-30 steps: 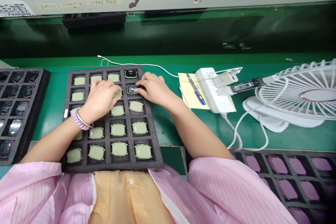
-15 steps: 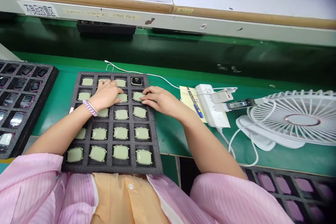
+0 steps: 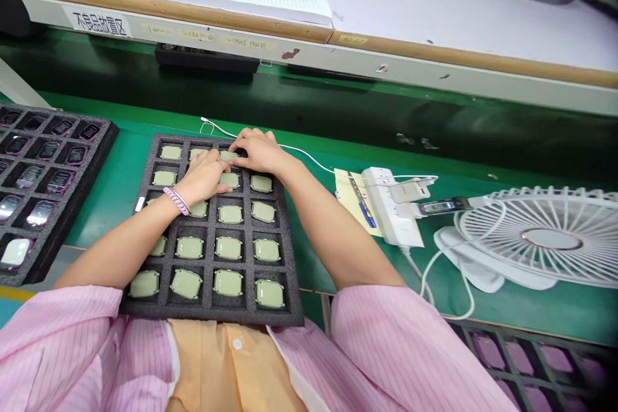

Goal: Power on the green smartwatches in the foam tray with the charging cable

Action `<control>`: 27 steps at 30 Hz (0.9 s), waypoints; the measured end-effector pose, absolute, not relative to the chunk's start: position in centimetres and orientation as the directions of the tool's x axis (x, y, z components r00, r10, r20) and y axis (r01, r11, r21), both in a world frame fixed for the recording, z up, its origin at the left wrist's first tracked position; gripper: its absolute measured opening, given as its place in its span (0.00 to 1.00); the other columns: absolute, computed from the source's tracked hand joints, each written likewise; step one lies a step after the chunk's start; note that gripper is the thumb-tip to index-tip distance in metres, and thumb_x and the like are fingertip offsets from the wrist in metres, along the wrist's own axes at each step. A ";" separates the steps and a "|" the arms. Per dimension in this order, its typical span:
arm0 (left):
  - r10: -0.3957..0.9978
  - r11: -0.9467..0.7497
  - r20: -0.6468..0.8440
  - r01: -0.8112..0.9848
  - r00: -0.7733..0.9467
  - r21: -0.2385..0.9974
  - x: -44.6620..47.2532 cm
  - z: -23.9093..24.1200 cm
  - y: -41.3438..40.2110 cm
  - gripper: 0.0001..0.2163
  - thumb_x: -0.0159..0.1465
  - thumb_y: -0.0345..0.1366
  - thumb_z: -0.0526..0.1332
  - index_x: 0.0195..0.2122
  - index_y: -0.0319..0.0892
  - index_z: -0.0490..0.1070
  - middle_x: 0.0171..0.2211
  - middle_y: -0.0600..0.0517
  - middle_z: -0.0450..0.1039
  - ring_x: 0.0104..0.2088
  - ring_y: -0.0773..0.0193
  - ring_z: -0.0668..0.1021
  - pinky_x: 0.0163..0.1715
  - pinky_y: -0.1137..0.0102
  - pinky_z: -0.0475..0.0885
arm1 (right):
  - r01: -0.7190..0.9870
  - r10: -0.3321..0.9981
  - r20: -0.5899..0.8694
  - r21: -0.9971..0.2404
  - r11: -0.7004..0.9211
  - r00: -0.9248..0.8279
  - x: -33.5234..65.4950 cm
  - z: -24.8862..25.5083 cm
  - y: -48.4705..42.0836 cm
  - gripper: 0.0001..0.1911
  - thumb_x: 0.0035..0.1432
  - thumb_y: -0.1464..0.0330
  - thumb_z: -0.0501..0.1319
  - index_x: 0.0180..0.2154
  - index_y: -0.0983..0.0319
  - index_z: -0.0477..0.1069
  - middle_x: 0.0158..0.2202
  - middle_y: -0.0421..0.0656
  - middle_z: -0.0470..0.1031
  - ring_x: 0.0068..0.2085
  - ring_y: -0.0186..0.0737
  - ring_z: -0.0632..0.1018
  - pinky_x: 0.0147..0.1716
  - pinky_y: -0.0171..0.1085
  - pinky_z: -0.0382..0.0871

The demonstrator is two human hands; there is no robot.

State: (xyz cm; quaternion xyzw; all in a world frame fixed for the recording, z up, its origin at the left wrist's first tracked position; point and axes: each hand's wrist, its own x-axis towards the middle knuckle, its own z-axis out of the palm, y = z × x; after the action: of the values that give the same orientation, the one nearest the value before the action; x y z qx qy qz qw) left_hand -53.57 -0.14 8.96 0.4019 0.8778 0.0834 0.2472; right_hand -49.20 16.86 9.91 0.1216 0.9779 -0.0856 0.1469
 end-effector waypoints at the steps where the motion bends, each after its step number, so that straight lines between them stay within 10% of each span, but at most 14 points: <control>1: 0.746 0.665 -0.359 0.658 -0.561 0.354 -53.6 8.9 -0.1 0.29 0.63 0.48 0.62 0.66 0.53 0.70 0.64 0.48 0.53 0.68 0.71 0.56 0.82 0.59 0.53 | 0.254 0.210 -0.304 -0.111 0.961 -0.929 -49.3 10.0 16.9 0.26 0.67 0.58 0.58 0.64 0.53 0.74 0.65 0.49 0.56 0.66 0.39 0.59 0.72 0.55 0.52; 11: 0.770 0.639 -0.319 0.671 -0.553 0.377 -54.2 8.6 -0.2 0.28 0.64 0.50 0.61 0.64 0.52 0.73 0.63 0.48 0.56 0.65 0.73 0.56 0.80 0.57 0.51 | 0.349 0.301 -0.213 -0.247 0.904 -0.929 -49.1 8.4 17.7 0.25 0.63 0.55 0.62 0.61 0.50 0.75 0.68 0.45 0.50 0.67 0.38 0.55 0.72 0.54 0.52; 22: 0.740 0.584 -0.392 0.811 -0.547 -0.029 -55.3 11.0 1.4 0.30 0.68 0.56 0.54 0.69 0.53 0.66 0.60 0.59 0.64 0.64 0.79 0.62 0.79 0.73 0.52 | 0.184 0.167 -0.079 -0.490 0.852 -0.983 -49.3 7.7 19.9 0.27 0.61 0.54 0.61 0.57 0.61 0.72 0.69 0.39 0.52 0.65 0.29 0.61 0.73 0.41 0.51; 27: 0.730 0.608 -0.395 0.794 -0.557 0.004 -55.7 10.4 1.6 0.31 0.66 0.54 0.56 0.68 0.50 0.67 0.59 0.56 0.65 0.67 0.76 0.61 0.80 0.70 0.51 | 0.178 0.150 -0.098 -0.457 0.872 -0.984 -49.6 7.8 19.8 0.28 0.61 0.55 0.62 0.57 0.64 0.71 0.65 0.36 0.55 0.58 0.22 0.62 0.70 0.41 0.52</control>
State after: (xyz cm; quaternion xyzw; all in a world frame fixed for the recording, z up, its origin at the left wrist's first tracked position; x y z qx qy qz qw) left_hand -55.71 1.63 10.37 0.4342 0.8779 -0.0878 0.1817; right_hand -49.56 19.81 7.83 0.0848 0.9669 -0.2388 0.0297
